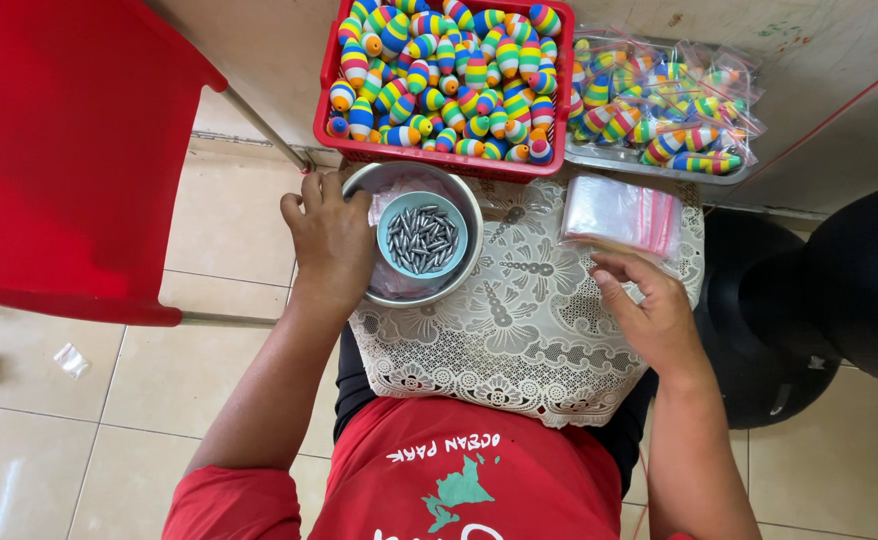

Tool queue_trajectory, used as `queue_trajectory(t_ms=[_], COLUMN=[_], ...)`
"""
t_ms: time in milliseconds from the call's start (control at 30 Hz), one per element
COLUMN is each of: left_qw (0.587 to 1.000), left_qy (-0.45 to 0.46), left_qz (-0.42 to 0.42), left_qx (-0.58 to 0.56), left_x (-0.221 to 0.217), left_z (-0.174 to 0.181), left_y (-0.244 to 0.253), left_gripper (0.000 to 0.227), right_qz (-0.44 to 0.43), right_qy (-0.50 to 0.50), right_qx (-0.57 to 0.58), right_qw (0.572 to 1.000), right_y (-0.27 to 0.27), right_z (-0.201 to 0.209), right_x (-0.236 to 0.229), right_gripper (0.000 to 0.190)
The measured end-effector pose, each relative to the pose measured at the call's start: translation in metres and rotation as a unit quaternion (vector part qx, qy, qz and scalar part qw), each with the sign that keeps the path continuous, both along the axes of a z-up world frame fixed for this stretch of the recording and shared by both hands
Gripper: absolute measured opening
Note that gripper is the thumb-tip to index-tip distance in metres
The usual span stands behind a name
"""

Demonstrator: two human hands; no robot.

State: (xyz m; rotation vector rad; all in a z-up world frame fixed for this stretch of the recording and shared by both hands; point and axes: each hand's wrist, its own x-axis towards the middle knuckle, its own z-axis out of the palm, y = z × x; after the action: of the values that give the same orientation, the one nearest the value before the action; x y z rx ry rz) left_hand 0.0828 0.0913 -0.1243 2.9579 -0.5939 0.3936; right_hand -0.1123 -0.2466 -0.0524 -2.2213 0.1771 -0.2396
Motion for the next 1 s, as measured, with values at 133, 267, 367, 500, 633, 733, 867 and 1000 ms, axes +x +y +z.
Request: queue_trajectory(t_ms=[133,267,367,500,633,733,867,1000], left_qw=[0.999,0.997,0.997,0.996,0.994,0.991,0.955,0.859], left_qy=[0.013,0.033,0.018,-0.036,-0.075,-0.085,0.020,0.110], left_qz=[0.006,0.022,0.028,0.021,0.023,0.039,0.039,-0.005], left_qx=[-0.031,-0.059,-0.065,-0.078,-0.076,-0.094,-0.293,-0.500], left_x=[0.003,-0.001,-0.011,-0.022,-0.027,-0.022,-0.028,-0.038], left_z=[0.002,0.011,0.025,0.046,0.052,0.041,0.064,0.087], left_y=[-0.003,-0.008,-0.011,-0.012,-0.008,0.000,0.003,-0.002], left_gripper=[0.021,0.014,0.013,0.020,0.018,0.020,0.020,0.028], right_qz=[0.013,0.013,0.011,0.010,0.001,0.002,0.003,0.004], right_qy=[0.003,0.021,0.034,0.038,0.051,0.047,0.048,0.045], right_qx=[0.018,0.036,0.042,0.022,0.037,0.029,0.037,0.033], right_qw=[1.000,0.999,0.998,0.999,0.998,0.998,0.998,0.998], right_y=[0.006,0.008,0.008,0.006,0.005,0.003,0.004,0.006], right_z=[0.001,0.000,-0.002,-0.007,-0.006,-0.008,-0.006,-0.010], right_x=[0.005,0.001,-0.004,-0.009,-0.011,-0.012,-0.012,-0.011], right_gripper=[0.024,0.023,0.024,0.022,0.024,0.023,0.023,0.023])
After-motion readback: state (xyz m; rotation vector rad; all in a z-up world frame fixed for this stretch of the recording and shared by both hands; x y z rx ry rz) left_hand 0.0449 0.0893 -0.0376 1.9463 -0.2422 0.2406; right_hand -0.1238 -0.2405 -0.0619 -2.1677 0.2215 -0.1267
